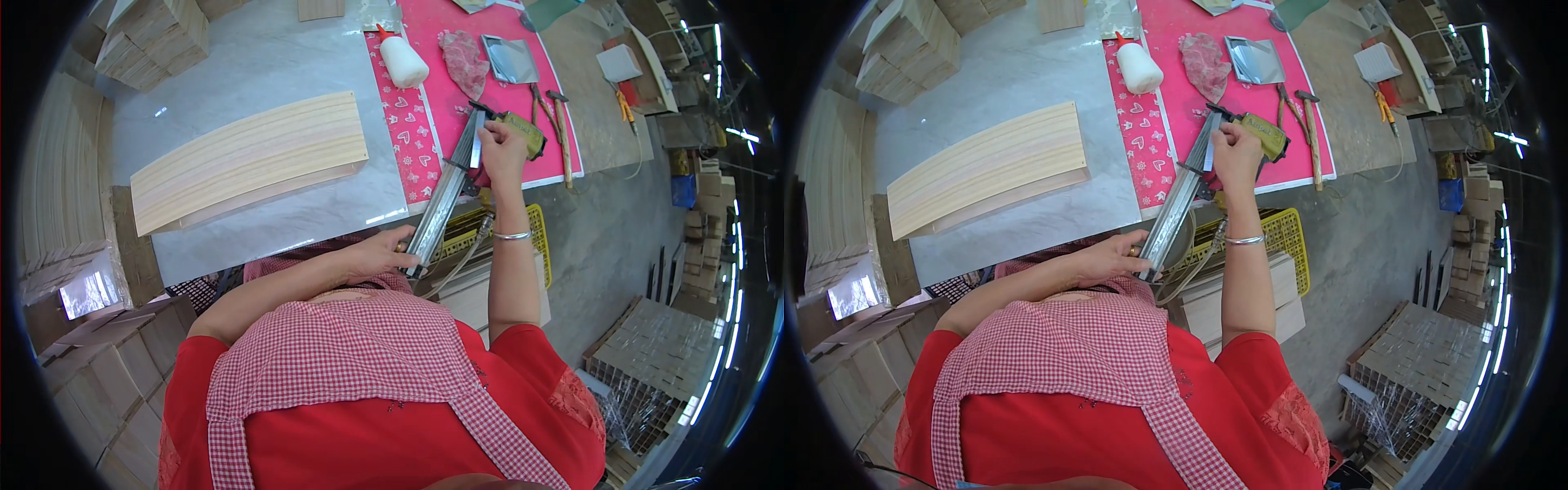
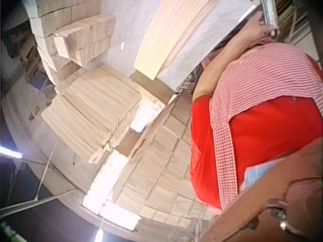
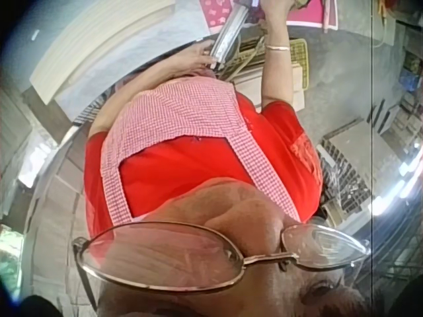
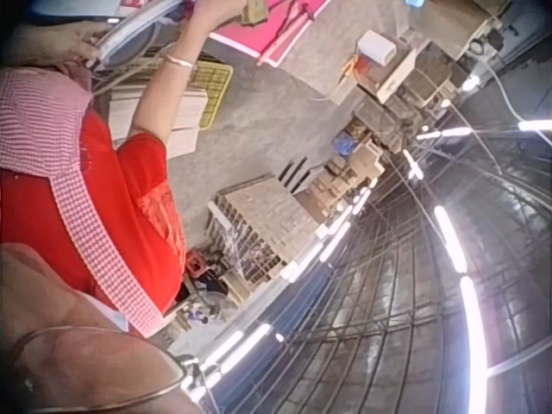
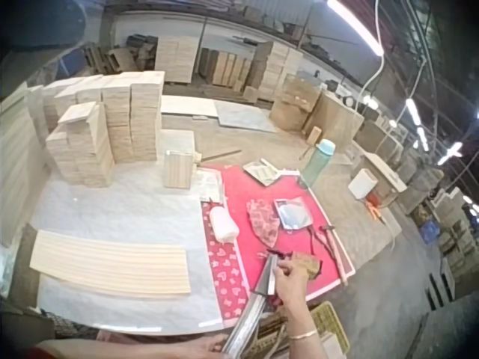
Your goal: The recorder is assembling small wooden boxes by applying glue and using a pneumatic nail gun to join the boards.
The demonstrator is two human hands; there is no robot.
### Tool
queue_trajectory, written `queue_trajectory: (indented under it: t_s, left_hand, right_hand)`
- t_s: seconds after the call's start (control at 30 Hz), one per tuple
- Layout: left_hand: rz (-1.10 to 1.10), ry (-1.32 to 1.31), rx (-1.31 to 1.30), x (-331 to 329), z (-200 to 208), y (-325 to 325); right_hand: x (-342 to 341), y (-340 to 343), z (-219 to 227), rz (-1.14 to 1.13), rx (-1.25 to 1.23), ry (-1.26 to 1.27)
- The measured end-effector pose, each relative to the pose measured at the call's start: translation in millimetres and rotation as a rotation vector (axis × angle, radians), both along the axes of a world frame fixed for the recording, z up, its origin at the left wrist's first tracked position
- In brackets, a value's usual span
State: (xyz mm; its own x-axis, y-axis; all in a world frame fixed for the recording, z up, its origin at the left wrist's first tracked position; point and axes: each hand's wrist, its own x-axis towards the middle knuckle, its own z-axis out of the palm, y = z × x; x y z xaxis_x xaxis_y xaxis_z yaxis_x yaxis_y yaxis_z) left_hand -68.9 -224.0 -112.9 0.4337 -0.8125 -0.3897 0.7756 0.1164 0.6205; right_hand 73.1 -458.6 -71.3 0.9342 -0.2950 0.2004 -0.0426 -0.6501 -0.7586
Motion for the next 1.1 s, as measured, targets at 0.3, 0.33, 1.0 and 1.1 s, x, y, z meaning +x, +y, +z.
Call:
queue_trajectory:
  t_s: [0.3,0.33,1.0,1.1]
  left_hand:
    - [-0.01,0.027,-0.016,1,2,2]
    - [-0.003,0.035,-0.037,1,3,2]
    - [-0.015,0.041,0.002,0,1,0]
    - [-0.027,-0.16,0.094,-4,12,0]
  right_hand:
    - [-2,18,-4,-0.049,-0.116,-0.011]
    - [-2,19,-6,-0.058,-0.126,-0.02]
    - [-14,32,-19,0.075,-0.727,-0.143]
    - [-6,27,-20,0.094,-0.707,-0.108]
